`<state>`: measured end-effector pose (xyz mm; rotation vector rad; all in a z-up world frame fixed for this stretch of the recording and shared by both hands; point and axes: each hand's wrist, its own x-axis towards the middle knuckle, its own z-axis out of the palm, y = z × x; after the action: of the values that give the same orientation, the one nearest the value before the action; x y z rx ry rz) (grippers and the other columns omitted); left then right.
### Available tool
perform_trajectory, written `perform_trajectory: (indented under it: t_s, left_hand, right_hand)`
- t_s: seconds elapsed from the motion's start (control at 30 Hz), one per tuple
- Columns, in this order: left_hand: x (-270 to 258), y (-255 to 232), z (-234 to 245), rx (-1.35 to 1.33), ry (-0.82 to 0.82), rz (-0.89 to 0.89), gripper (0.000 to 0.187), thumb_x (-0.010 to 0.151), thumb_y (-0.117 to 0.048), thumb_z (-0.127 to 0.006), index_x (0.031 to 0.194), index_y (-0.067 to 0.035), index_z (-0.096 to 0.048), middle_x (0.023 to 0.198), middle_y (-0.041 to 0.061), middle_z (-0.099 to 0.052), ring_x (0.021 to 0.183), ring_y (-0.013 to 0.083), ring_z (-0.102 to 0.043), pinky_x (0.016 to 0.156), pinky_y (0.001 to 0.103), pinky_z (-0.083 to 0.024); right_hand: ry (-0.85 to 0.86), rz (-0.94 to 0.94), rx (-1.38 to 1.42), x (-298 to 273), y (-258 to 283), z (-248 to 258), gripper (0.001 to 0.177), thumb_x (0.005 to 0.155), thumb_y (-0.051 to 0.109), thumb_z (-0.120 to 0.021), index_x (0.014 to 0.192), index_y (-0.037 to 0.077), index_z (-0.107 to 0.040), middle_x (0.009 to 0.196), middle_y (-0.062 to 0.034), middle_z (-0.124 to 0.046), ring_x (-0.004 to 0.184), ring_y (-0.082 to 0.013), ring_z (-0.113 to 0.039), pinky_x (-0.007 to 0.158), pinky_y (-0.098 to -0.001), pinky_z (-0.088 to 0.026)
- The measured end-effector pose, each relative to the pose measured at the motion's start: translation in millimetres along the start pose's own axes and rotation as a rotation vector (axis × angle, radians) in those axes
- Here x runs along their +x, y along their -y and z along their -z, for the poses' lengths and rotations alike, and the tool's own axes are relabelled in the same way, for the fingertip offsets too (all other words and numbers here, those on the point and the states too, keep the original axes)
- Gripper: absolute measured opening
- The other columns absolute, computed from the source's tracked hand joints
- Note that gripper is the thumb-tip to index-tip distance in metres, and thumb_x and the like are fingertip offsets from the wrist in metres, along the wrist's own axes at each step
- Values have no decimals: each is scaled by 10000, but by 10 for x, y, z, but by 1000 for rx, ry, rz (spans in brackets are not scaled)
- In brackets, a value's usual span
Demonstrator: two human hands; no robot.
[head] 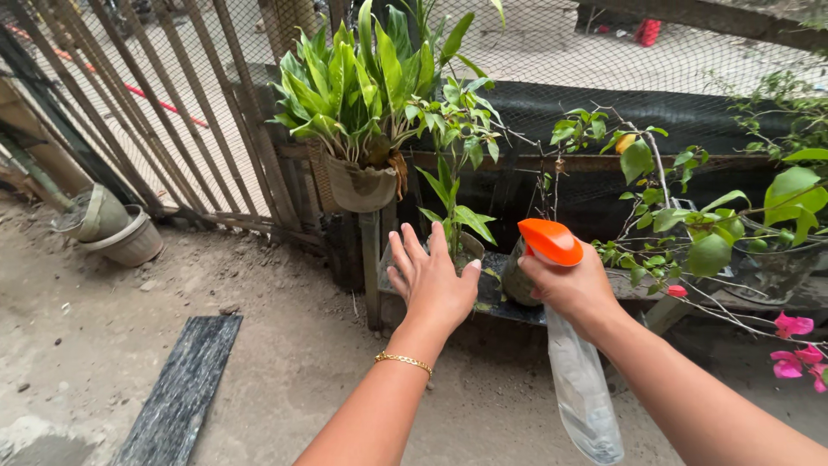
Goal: The person sprays water from a spray bottle onto flowers and leaves of several potted plants on a wooden shelf in an outdoor area.
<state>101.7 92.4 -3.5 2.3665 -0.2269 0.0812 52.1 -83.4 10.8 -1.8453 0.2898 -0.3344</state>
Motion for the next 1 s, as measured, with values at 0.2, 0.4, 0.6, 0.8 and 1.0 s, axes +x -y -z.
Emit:
perform_trajectory:
  t_s: [0.2,0.4,0.6,0.8,1.0]
  left_hand:
    - [22,1,78,2,29,-11,877,878,-398,-705,1574,-109,-254,1672,234,30,1549,388,144,1193,641,-49]
    - [-10,30,140,11,58,-23,870,887,-398,-697,1577,-109,-252,1674,235,40,1551,387,152,1195,639,-48]
    - [-37,-9,111,11,73,-69,870,891,-406,-693,1573,-99,-249,1673,238,39,1550,388,151,1188,646,-49]
    - [-92,-130,-27,-20,109,-140,853,891,-402,-693,1570,-100,-273,1670,243,18,1549,396,142,1186,655,-56]
    - [-161,-324,-156,-21,184,-179,851,886,-400,-696,1566,-104,-277,1671,247,30,1550,398,143,1187,654,-60]
  right_hand:
    - [-85,-82,-33,-32,63,-53,201,850,139,-740,1004,27,-676,789,-59,-666,593,-157,-617,570,-334,-548]
    - [-142,-79,-64,-93,52,-74,182,840,123,-737,960,-1,-679,771,-79,-669,585,-166,-629,566,-342,-541]
    - [-190,-63,-67,-188,23,13,179,828,122,-729,979,34,-686,787,-48,-686,592,-161,-635,575,-332,-539]
    - [-374,-93,-160,-330,-33,240,187,816,152,-749,912,1,-697,750,-72,-700,575,-174,-651,555,-348,-541]
    - [-468,-267,-241,-457,-112,504,206,836,176,-748,885,-19,-702,736,-121,-699,569,-207,-661,573,-357,-535]
